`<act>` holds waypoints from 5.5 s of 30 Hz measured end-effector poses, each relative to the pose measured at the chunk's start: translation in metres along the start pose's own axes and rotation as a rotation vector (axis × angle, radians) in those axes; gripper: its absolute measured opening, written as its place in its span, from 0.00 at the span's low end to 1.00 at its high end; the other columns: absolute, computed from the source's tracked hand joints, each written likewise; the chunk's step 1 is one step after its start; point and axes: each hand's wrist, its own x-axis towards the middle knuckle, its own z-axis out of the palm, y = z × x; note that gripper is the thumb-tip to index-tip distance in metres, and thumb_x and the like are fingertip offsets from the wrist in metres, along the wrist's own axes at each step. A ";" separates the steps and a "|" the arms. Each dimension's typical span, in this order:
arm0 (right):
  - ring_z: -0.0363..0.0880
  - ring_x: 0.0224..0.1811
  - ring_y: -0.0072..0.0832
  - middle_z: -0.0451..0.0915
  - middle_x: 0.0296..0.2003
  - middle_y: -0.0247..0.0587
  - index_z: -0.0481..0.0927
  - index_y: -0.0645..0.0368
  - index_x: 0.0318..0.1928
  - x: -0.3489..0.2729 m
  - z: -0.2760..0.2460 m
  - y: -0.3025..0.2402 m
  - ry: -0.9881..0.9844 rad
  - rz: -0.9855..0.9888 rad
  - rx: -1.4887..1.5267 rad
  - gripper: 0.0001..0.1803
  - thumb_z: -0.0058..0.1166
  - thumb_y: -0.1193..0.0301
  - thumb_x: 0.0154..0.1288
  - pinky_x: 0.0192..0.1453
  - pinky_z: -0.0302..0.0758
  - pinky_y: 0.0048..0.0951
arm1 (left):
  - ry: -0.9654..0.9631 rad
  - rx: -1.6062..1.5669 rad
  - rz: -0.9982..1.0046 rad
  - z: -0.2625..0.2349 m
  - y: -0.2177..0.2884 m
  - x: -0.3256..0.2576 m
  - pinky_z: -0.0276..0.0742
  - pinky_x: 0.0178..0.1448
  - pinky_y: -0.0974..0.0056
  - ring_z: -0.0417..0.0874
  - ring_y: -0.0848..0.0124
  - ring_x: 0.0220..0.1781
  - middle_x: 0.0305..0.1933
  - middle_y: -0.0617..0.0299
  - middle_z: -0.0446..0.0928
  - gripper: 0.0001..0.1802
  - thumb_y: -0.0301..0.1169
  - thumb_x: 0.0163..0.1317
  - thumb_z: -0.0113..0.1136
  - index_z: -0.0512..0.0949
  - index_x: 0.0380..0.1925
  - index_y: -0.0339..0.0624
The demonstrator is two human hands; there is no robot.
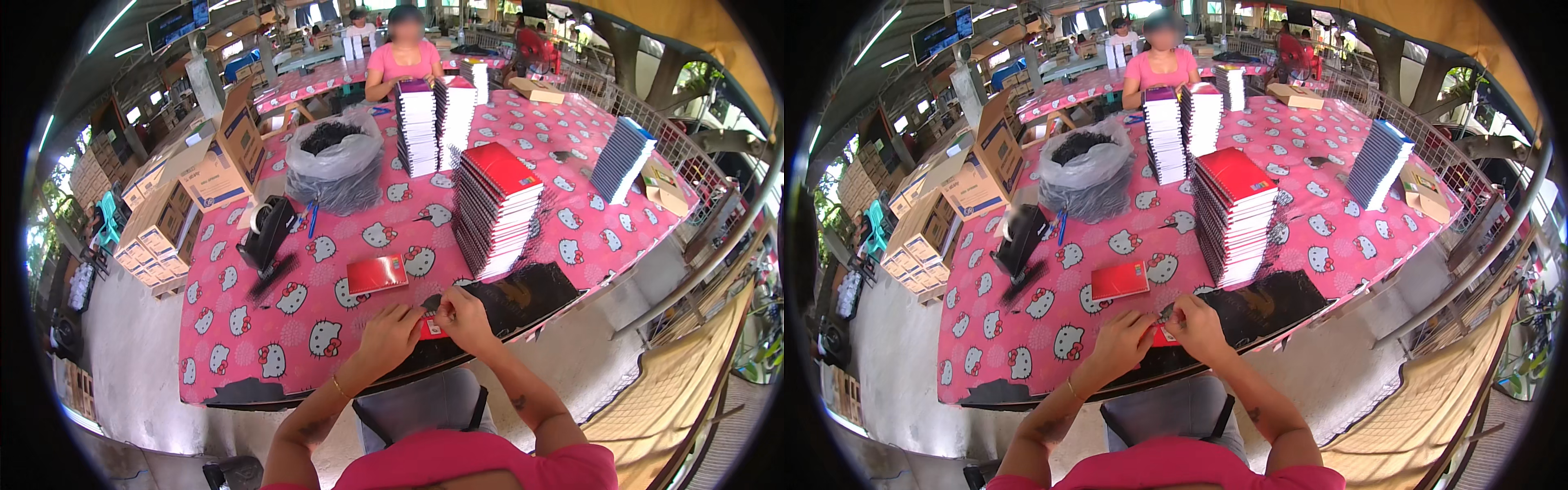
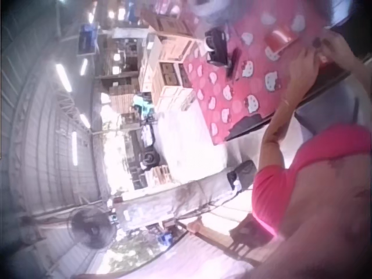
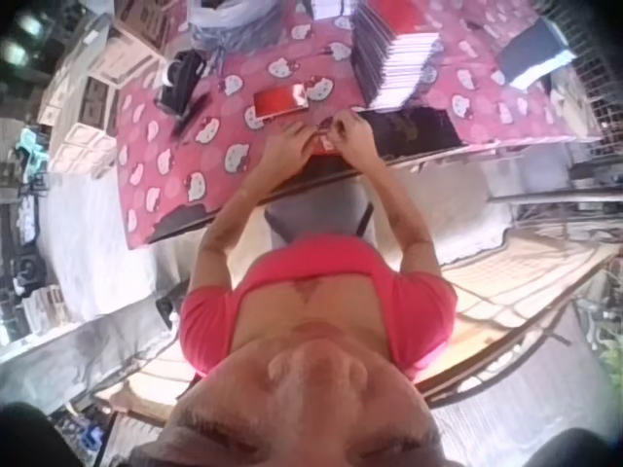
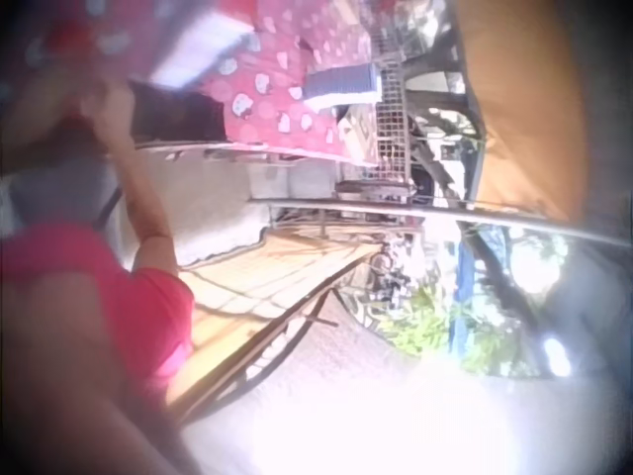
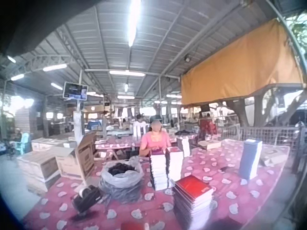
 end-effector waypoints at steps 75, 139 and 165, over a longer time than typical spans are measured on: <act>0.77 0.45 0.19 0.83 0.42 0.36 0.81 0.64 0.50 -0.008 0.047 0.016 -0.243 0.228 0.694 0.13 0.59 0.79 0.65 0.53 0.71 0.21 | 0.196 -0.209 -0.418 -0.025 -0.051 -0.063 0.71 0.30 0.66 0.75 0.69 0.24 0.26 0.56 0.77 0.10 0.28 0.64 0.61 0.82 0.44 0.37; 0.79 0.45 0.19 0.81 0.45 0.37 0.74 0.66 0.58 -0.022 0.033 -0.026 -0.010 0.276 0.707 0.23 0.57 0.83 0.61 0.50 0.78 0.23 | -0.270 0.487 -0.023 -0.015 0.029 -0.033 0.50 0.71 0.37 0.57 0.53 0.76 0.71 0.45 0.62 0.48 0.64 0.61 0.46 0.62 0.67 0.33; 0.74 0.34 0.14 0.84 0.34 0.50 0.81 0.63 0.51 -0.022 0.062 0.045 -0.206 0.320 0.430 0.16 0.62 0.74 0.61 0.40 0.76 0.27 | -0.113 0.148 -0.008 0.026 0.008 -0.040 0.43 0.76 0.38 0.56 0.52 0.76 0.73 0.47 0.58 0.33 0.48 0.66 0.55 0.68 0.63 0.36</act>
